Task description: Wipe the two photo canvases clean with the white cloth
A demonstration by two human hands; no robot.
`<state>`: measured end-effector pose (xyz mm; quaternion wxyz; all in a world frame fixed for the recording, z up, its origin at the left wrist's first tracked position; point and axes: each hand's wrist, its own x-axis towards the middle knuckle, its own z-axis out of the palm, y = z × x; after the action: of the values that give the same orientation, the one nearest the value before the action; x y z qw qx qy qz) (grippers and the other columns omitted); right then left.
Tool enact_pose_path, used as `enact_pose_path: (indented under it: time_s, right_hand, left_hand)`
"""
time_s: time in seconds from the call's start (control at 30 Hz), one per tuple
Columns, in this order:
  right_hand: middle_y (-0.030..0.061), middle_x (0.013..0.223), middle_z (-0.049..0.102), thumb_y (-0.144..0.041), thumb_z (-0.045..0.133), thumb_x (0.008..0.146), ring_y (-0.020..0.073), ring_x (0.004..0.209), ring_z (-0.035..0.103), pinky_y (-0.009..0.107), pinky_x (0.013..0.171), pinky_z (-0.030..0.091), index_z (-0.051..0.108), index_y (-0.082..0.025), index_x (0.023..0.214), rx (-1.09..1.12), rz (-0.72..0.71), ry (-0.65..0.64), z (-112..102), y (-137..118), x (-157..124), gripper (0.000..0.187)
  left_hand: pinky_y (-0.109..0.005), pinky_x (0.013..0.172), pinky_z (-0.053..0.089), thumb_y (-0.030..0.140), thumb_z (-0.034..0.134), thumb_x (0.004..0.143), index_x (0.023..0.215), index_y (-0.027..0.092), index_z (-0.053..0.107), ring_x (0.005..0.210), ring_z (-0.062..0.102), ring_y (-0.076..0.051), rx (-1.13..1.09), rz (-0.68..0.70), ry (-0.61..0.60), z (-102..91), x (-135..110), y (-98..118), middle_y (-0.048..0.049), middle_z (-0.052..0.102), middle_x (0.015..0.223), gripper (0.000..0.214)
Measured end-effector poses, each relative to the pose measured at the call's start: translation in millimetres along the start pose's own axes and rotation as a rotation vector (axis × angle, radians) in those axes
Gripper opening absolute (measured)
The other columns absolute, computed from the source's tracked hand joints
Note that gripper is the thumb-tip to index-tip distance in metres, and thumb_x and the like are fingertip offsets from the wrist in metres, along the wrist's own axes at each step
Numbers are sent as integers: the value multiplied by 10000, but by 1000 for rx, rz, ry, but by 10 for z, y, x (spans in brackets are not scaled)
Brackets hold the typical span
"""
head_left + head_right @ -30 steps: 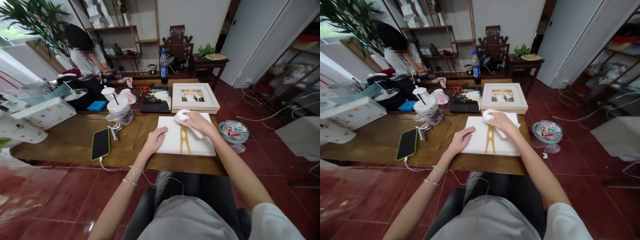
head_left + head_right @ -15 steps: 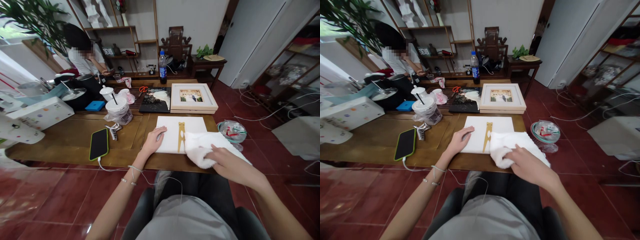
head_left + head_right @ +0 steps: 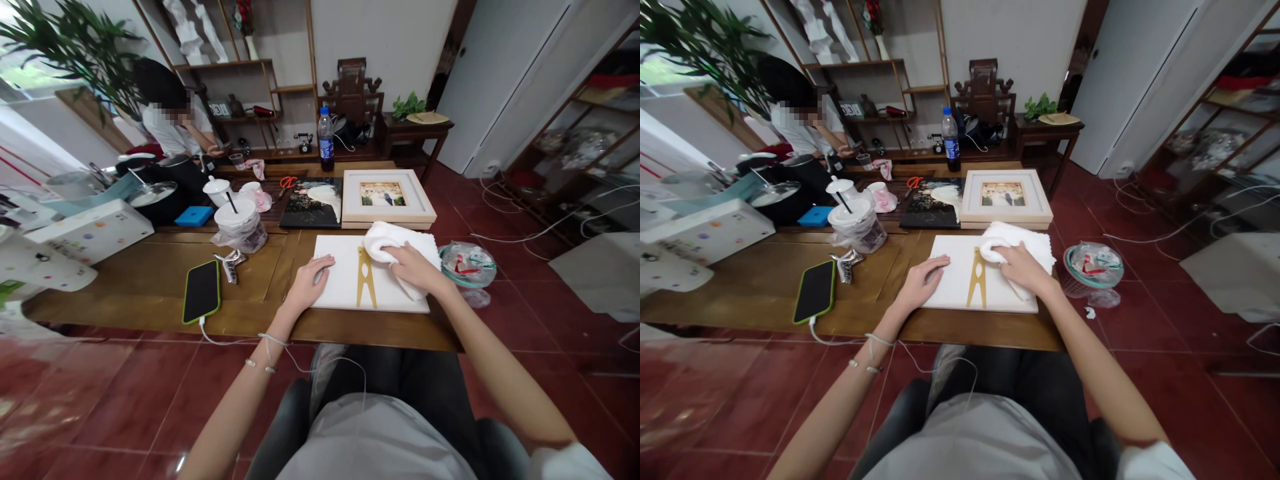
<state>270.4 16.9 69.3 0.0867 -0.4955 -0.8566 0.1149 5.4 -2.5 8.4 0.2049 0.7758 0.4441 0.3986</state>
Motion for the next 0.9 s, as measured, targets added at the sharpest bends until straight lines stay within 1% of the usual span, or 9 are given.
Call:
enact_pose_path:
  time_s: [0.07,0.13,0.23,0.37,0.47,0.53,0.67,0.77,0.9]
  right_hand:
    - [118,1344,506,-60,360,715,302,1329,318,590,1070,151,526,-128,1231,-48,-18,13,77,-23,83,546]
    - [132,1372,473,-48,368,706,279,1379,209,591,1083,108,547,-117,1206,-79,-42,20,119,-81,58,535]
    - [135,1392,447,-30,376,672,248,1379,217,557,1099,135,609,-133,1114,-51,-72,-8,91,-219,-162,510]
    - [86,1424,409,3,363,613,212,1377,226,507,1129,126,663,-171,963,39,-134,-143,-51,-431,-652,493]
    - [39,1444,379,11,361,594,202,1385,189,481,1141,132,666,-197,951,105,-173,-269,-155,-520,-970,514]
    - [22,1445,377,10,360,595,205,1386,179,477,1142,142,661,-203,959,130,-171,-312,-197,-521,-1063,518]
    - [29,1410,436,-9,346,653,211,1377,212,480,1139,157,637,-193,1031,154,-130,-265,-179,-406,-885,511]
    - [81,1356,500,-20,338,676,219,1381,204,514,1130,130,594,-156,1139,117,-78,-161,-75,-294,-524,545]
    - [101,1379,470,-26,332,696,248,1388,185,594,1091,113,550,-155,1216,58,-59,-59,106,-206,-35,578]
  left_hand:
    - [-411,1063,369,147,457,863,1061,166,643,1153,565,-203,-2,0,-4,-1,-1,-5,-88,669,1127,273]
    - [-410,1065,365,150,456,866,1068,162,642,1155,564,-202,1,1,-6,0,-4,-11,-90,667,1132,275]
    - [-410,1072,355,153,454,870,1069,157,642,1160,560,-201,6,3,-10,3,-9,-18,-95,662,1140,274]
    - [-417,1070,355,154,457,869,1066,164,642,1168,554,-204,10,5,-8,8,-7,-17,-95,652,1158,270]
    - [-428,1067,355,150,458,867,1066,171,640,1167,554,-209,11,1,-5,10,-3,-12,-93,653,1156,271]
    - [-426,1065,359,149,458,866,1064,170,641,1165,556,-208,10,2,-4,11,-2,-8,-95,655,1152,270]
    - [-427,1062,362,151,462,863,1058,169,643,1162,559,-211,15,-3,1,10,-5,-3,-98,654,1154,266]
    - [-425,1063,363,154,463,863,1060,173,642,1164,558,-210,15,-1,-2,7,-4,-2,-93,653,1157,268]
    - [-409,1067,362,152,456,863,1053,167,644,1160,560,-203,10,-5,-4,4,0,-7,-95,660,1144,267]
